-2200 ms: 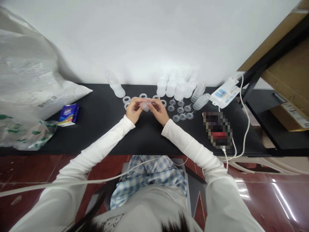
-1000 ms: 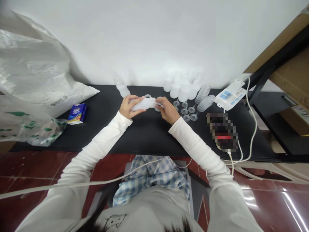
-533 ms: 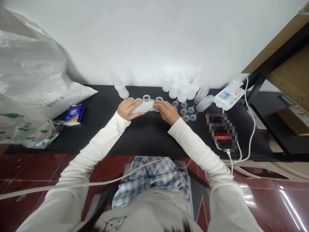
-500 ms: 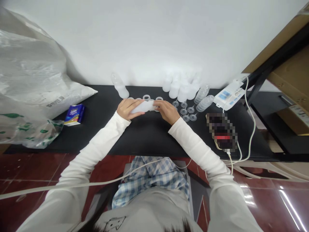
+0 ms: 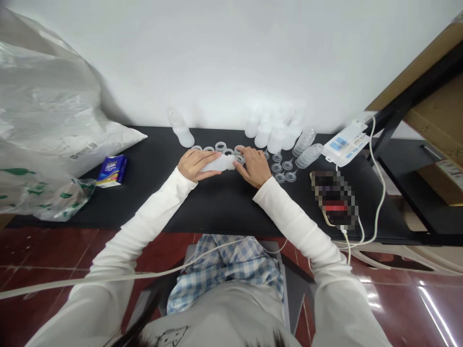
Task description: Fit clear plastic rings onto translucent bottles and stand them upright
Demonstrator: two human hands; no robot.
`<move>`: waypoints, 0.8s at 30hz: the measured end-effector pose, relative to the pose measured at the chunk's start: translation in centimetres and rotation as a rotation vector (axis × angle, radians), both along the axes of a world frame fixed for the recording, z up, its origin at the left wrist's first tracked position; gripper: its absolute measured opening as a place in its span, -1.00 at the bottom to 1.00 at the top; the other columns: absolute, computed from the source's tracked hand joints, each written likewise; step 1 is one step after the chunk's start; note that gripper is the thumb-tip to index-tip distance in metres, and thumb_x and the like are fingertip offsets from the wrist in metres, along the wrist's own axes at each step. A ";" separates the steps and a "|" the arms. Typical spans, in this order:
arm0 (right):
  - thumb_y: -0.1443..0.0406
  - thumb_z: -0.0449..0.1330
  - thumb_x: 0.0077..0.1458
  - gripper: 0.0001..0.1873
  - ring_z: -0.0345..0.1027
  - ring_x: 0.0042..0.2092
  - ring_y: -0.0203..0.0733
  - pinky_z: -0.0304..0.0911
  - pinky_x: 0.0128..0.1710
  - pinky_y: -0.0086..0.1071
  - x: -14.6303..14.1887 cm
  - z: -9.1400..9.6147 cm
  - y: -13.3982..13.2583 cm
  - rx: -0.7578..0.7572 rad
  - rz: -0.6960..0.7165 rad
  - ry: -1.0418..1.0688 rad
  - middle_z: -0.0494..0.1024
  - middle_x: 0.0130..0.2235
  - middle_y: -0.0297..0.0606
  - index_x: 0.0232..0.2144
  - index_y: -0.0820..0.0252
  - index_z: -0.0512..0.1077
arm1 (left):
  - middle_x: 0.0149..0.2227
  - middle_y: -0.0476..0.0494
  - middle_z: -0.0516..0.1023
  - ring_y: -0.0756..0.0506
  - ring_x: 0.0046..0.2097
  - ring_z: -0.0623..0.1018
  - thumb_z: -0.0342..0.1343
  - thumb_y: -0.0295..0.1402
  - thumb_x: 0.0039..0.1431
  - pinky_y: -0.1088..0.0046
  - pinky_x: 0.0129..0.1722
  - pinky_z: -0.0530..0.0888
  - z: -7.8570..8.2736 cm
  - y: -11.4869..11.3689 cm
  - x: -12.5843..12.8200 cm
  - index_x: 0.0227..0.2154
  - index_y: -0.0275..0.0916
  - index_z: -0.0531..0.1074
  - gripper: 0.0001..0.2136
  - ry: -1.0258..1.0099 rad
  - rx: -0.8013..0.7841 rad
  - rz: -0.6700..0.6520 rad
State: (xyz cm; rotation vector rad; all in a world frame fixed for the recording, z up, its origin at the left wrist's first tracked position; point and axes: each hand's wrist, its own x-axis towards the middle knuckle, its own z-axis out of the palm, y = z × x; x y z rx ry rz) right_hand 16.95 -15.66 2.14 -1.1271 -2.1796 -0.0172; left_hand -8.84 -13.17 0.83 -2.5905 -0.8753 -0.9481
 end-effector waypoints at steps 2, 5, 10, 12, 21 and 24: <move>-0.12 0.04 0.18 -0.32 0.38 0.02 0.08 0.23 -0.01 -0.05 0.0 0.1 0.0 0.014 0.089 -0.023 0.49 0.05 -0.02 0.18 0.16 0.23 | -0.06 -0.24 0.62 -0.18 -0.11 0.61 0.10 0.07 0.17 0.25 -0.08 0.45 0.1 0.0 0.0 0.10 -0.13 0.45 -0.47 -0.029 -0.016 0.015; 0.01 0.08 0.22 -0.44 0.33 0.13 0.10 0.23 0.05 -0.02 -0.2 0.1 0.0 0.039 0.160 -0.061 0.45 0.12 -0.02 0.19 0.10 0.21 | -0.07 -0.25 0.63 -0.18 -0.12 0.61 0.09 0.08 0.17 0.25 -0.10 0.44 0.3 0.1 -0.1 0.08 -0.15 0.47 -0.46 -0.036 -0.022 0.037; 0.08 0.04 0.27 -0.57 0.41 -0.02 -0.01 0.28 -0.07 -0.15 -0.1 0.1 0.2 0.041 0.166 -0.044 0.53 -0.01 -0.03 0.09 0.16 0.29 | -0.07 -0.20 0.64 -0.17 -0.11 0.62 0.10 0.05 0.19 0.27 -0.07 0.44 0.3 0.0 0.0 0.06 -0.14 0.49 -0.50 -0.012 0.083 0.051; 0.01 0.04 0.24 -0.57 0.41 -0.15 -0.06 0.29 -0.12 -0.20 0.0 0.0 0.3 -0.001 0.179 0.001 0.55 -0.16 -0.07 -0.03 0.18 0.36 | -0.06 -0.16 0.64 -0.14 -0.08 0.62 0.11 -0.01 0.21 0.30 -0.03 0.43 0.1 -0.2 0.1 0.09 -0.09 0.47 -0.55 -0.018 0.158 0.015; -0.22 -0.18 0.20 -0.30 0.20 -0.54 -0.31 0.13 -0.42 -0.38 -1.6 0.7 -0.7 -0.584 0.103 0.445 0.32 -0.65 -0.36 -0.63 0.15 0.29 | -0.06 0.05 0.64 -0.06 -0.04 0.61 0.04 -0.24 0.32 0.32 0.03 0.44 -0.9 -0.2 0.5 0.09 0.26 0.39 -0.67 -0.067 0.023 -0.034; -0.30 -0.16 0.12 -0.24 0.12 -0.61 -0.35 0.08 -0.51 -0.40 -1.9 0.9 -0.8 -0.800 0.118 0.566 0.27 -0.72 -0.38 -0.67 0.17 0.31 | -0.07 0.07 0.64 -0.06 -0.05 0.61 0.06 -0.27 0.31 0.30 0.03 0.46 -1.1 -0.1 0.5 0.07 0.29 0.40 -0.67 -0.041 -0.034 -0.026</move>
